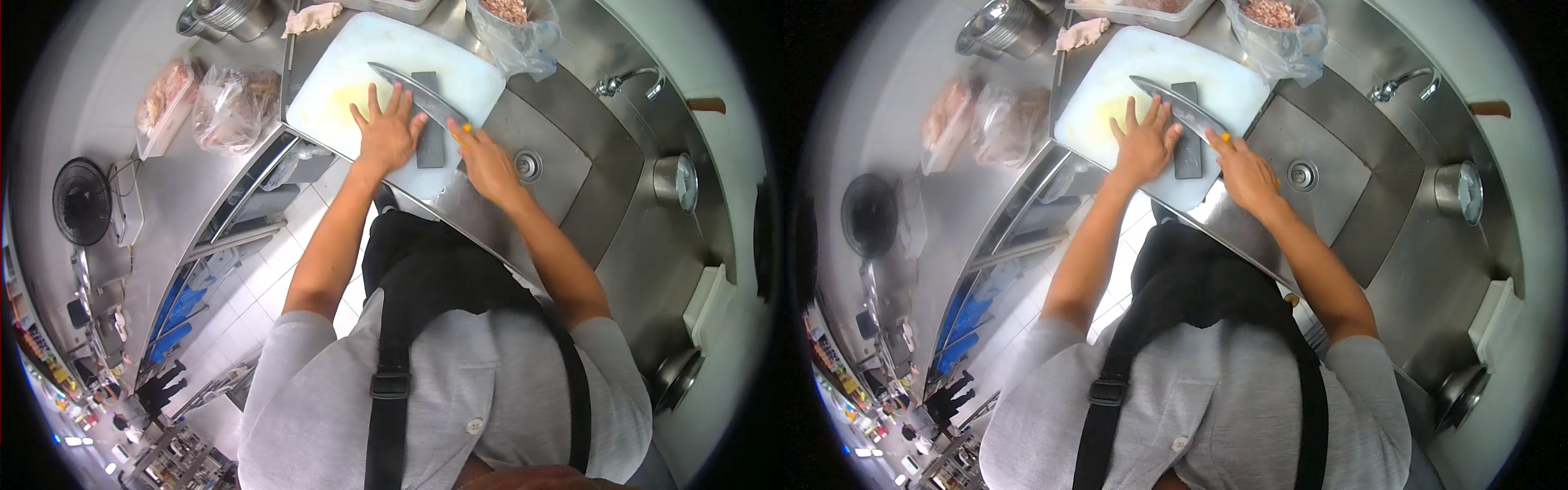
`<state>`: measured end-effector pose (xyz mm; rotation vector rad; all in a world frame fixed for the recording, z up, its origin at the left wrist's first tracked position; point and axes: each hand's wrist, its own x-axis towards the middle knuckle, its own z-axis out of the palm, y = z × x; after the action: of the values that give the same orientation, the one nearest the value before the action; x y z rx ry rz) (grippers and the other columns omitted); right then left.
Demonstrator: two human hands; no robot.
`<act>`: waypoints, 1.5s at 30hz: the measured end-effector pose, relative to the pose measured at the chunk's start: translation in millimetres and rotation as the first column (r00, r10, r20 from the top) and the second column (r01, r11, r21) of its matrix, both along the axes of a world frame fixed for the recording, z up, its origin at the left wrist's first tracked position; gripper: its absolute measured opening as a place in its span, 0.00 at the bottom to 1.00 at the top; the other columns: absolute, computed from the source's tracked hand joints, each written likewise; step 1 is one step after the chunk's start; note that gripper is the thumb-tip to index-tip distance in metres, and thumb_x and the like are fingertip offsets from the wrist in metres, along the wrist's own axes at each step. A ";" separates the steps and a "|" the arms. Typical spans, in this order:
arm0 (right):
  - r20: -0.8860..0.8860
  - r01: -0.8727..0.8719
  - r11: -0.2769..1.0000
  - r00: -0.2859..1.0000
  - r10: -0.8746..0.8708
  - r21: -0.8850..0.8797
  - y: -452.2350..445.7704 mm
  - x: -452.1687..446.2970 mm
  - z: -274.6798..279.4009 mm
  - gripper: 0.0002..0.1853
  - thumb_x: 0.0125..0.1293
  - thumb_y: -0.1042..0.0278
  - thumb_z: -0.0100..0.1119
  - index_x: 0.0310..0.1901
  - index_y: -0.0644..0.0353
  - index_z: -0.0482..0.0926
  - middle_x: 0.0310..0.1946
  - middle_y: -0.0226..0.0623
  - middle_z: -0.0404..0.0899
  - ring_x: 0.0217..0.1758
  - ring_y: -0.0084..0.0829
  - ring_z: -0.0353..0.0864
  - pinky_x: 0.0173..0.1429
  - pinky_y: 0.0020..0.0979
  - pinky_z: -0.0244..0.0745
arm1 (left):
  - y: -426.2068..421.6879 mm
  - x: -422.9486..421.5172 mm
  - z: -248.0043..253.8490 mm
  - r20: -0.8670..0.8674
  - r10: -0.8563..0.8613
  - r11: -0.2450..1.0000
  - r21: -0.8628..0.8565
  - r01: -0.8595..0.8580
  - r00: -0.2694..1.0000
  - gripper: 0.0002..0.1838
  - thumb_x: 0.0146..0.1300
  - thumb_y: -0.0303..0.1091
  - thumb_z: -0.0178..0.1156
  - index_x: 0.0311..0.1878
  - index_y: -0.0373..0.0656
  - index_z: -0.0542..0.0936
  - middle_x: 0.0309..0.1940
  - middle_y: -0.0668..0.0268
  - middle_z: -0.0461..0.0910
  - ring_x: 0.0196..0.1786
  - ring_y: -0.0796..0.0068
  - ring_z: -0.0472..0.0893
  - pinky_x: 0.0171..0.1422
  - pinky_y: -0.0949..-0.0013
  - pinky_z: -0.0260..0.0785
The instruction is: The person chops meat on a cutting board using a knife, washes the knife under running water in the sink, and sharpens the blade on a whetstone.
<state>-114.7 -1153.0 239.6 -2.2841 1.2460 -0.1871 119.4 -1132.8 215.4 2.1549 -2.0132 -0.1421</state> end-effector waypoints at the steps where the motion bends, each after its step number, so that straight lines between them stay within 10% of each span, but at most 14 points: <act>1: 0.009 0.012 0.998 1.000 -0.013 0.054 18.9 -14.8 3.9 0.30 0.81 0.65 0.55 0.82 0.38 0.66 0.56 0.53 0.78 0.54 0.60 0.84 0.58 0.56 0.80 | 17.5 -13.5 3.6 0.007 -0.034 0.999 -0.030 0.034 0.999 0.35 0.84 0.61 0.43 0.82 0.47 0.69 0.87 0.63 0.59 0.88 0.35 0.46 0.80 0.13 0.38; 19: 0.074 0.075 0.991 0.994 -0.084 0.113 88.1 -87.1 21.8 0.31 0.80 0.66 0.55 0.83 0.42 0.65 0.54 0.58 0.81 0.54 0.63 0.84 0.58 0.55 0.79 | 62.2 -76.5 6.9 -0.149 -0.181 0.979 -0.120 0.164 0.972 0.33 0.79 0.54 0.56 0.78 0.43 0.74 0.84 0.61 0.65 0.87 0.36 0.51 0.78 0.10 0.36; 38: 0.134 0.011 0.993 0.991 -0.027 0.121 83.8 -76.7 13.9 0.31 0.81 0.67 0.53 0.83 0.44 0.65 0.58 0.60 0.81 0.54 0.63 0.84 0.57 0.59 0.79 | 56.8 -68.0 -5.6 -0.208 -0.133 0.991 -0.054 0.124 0.969 0.36 0.79 0.56 0.54 0.83 0.46 0.68 0.88 0.63 0.57 0.88 0.36 0.49 0.80 0.12 0.32; 45: 0.070 -0.073 0.996 0.995 0.077 -0.056 -37.9 20.4 -22.9 0.32 0.81 0.67 0.52 0.83 0.43 0.63 0.56 0.56 0.82 0.52 0.61 0.84 0.56 0.56 0.81 | -54.4 17.6 -11.8 -0.021 0.040 0.999 -0.026 -0.040 0.999 0.38 0.84 0.62 0.39 0.85 0.47 0.65 0.88 0.64 0.57 0.89 0.35 0.45 0.81 0.13 0.32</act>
<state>-94.3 -1190.9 216.7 -2.3437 1.1300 -0.2756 137.0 -1187.2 203.6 2.1674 -1.9485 -0.1312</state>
